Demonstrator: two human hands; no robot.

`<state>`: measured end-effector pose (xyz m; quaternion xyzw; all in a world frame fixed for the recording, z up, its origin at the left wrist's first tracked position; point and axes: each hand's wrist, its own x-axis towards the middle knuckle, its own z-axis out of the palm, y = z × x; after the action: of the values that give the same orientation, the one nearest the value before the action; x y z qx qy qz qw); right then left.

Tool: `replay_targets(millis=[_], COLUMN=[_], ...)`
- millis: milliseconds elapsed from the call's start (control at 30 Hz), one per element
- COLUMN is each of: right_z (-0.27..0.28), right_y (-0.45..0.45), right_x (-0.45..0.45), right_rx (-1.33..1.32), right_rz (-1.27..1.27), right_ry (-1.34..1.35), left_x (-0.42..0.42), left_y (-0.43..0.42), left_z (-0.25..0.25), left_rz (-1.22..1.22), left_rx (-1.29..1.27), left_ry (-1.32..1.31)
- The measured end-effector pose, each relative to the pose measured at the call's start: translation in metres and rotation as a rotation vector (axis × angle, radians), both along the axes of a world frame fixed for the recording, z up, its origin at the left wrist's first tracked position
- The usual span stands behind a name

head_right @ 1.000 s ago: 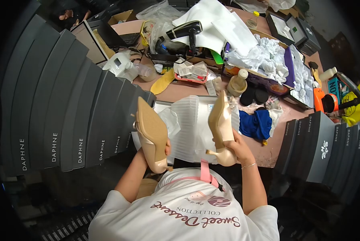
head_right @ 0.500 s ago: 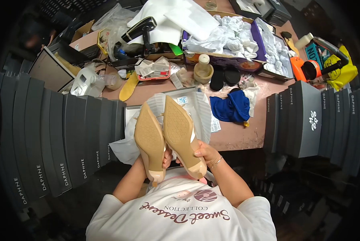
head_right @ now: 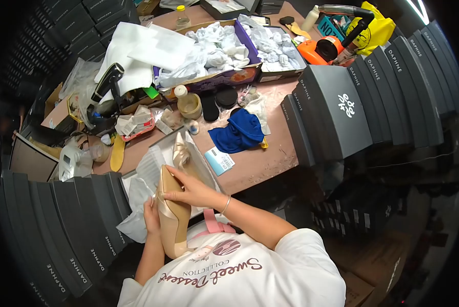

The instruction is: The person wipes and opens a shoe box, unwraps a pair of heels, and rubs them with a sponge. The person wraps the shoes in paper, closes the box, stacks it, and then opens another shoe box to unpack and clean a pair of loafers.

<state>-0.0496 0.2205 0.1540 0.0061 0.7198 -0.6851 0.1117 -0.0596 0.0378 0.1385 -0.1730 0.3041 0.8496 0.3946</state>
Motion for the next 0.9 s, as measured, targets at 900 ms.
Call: replay_targets(millis=[900], right_z=[-0.06], right_y=[-0.053], right_x=[-0.22], right_rx=[0.53], right_rz=[0.499], right_ry=[0.596], left_x=[0.023], left_y=[0.021], left_z=[-0.044], left_rz=[0.392], left_rx=[0.086], left_ry=[0.062])
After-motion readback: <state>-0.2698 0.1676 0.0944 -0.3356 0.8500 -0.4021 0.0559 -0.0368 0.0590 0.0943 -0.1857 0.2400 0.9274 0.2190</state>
